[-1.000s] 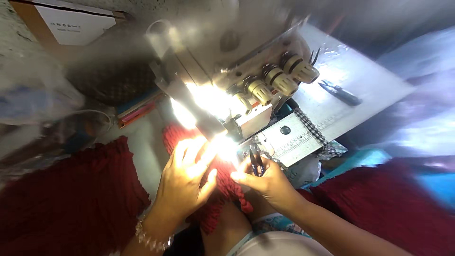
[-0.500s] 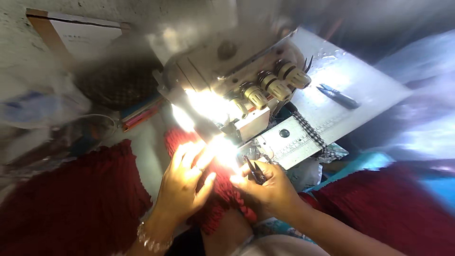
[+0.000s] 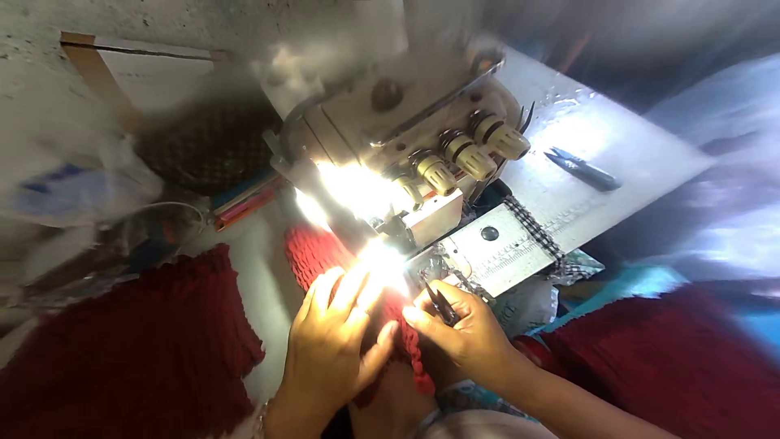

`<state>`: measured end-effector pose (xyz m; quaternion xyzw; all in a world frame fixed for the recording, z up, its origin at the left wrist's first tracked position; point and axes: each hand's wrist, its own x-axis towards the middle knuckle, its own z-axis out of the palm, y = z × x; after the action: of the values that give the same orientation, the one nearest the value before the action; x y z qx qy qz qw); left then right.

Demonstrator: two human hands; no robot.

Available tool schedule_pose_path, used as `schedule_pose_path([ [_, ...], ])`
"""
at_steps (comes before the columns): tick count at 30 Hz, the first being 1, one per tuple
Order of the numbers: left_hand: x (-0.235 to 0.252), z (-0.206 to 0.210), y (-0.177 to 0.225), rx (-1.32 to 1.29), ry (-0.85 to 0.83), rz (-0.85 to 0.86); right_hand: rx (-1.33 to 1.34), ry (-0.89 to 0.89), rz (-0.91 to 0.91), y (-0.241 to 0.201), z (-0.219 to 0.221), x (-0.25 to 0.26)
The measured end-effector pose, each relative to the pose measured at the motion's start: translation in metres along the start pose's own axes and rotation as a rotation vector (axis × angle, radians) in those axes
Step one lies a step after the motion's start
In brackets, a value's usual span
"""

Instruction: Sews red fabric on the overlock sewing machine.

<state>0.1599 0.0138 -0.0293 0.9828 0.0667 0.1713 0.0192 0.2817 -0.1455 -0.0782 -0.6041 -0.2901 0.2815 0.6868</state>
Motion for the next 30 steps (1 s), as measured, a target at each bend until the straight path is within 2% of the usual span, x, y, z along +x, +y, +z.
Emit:
schedule_pose_path([
  [5, 0.005, 0.001, -0.014, -0.08, -0.032, -0.008, 0.01, -0.008, -0.033, 0.002, 0.003, 0.007],
  [10, 0.013, 0.003, -0.029, -0.08, -0.056, 0.0, 0.045, 0.018, 0.044, -0.002, 0.012, 0.025],
  [15, 0.008, 0.004, -0.028, -0.019, -0.086, 0.007, 0.103, 0.083, 0.108, -0.004, 0.018, 0.022],
  [18, 0.007, 0.005, -0.028, -0.017, -0.086, 0.01, 0.263, 0.06, 0.208, -0.003, 0.016, 0.01],
  [21, 0.006, 0.005, -0.028, -0.036, -0.089, 0.017, 0.408, -0.047, 0.409, -0.005, 0.009, 0.005],
  [23, 0.007, 0.004, -0.028, -0.048, -0.096, 0.022, 0.462, -0.085, 0.476, -0.006, 0.005, 0.005],
  [26, 0.006, 0.004, -0.029, -0.041, -0.106, 0.027, 0.391, 0.008, 0.389, -0.008, 0.003, 0.001],
  [28, 0.006, 0.004, -0.029, -0.027, -0.103, 0.033, 0.269, 0.085, 0.249, -0.006, 0.003, -0.003],
  [30, 0.006, 0.004, -0.028, -0.015, -0.107, 0.036, 0.128, 0.08, 0.063, 0.001, 0.002, -0.002],
])
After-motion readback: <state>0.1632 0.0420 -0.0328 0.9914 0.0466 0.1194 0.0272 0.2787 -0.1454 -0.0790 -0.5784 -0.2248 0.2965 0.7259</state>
